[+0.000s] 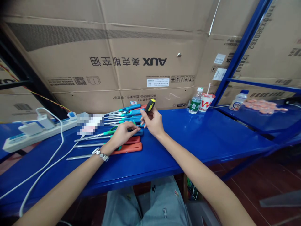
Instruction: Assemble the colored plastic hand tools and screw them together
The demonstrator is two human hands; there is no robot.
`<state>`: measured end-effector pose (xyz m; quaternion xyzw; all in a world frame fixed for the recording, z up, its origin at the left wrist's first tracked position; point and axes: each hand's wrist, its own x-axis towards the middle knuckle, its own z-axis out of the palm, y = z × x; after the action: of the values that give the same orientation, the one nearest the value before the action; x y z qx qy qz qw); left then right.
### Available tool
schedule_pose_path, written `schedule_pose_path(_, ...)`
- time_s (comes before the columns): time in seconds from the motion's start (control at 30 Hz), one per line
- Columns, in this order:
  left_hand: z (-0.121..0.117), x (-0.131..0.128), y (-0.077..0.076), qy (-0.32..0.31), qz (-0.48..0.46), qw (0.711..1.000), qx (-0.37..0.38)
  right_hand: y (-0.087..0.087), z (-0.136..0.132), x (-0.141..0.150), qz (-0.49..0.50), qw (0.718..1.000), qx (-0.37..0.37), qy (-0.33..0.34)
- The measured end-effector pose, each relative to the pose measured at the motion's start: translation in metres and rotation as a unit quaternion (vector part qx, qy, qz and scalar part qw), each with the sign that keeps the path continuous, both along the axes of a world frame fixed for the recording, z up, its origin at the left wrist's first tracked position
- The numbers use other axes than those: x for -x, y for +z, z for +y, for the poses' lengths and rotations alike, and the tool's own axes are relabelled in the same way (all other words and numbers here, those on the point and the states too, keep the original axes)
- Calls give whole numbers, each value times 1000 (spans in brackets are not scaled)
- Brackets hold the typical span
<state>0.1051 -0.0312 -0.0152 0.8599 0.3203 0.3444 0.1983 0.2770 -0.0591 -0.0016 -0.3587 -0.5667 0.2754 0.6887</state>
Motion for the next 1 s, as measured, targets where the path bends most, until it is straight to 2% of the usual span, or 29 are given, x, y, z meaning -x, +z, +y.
schedule_pose_path(0.67, 1, 1, 0, 8, 0, 1000, -3, -3, 0, 2, -14, 1000, 12, -5)
schedule_pose_path(0.87, 3, 0, -4, -12, -11, 1000, 18, -3, 1, -1, -26, 1000, 1, 0)
schedule_pose_path(1.0, 8, 5, -5, -17, 32, 999, -21, -5, 2, -5, -64, 998, 2, -18)
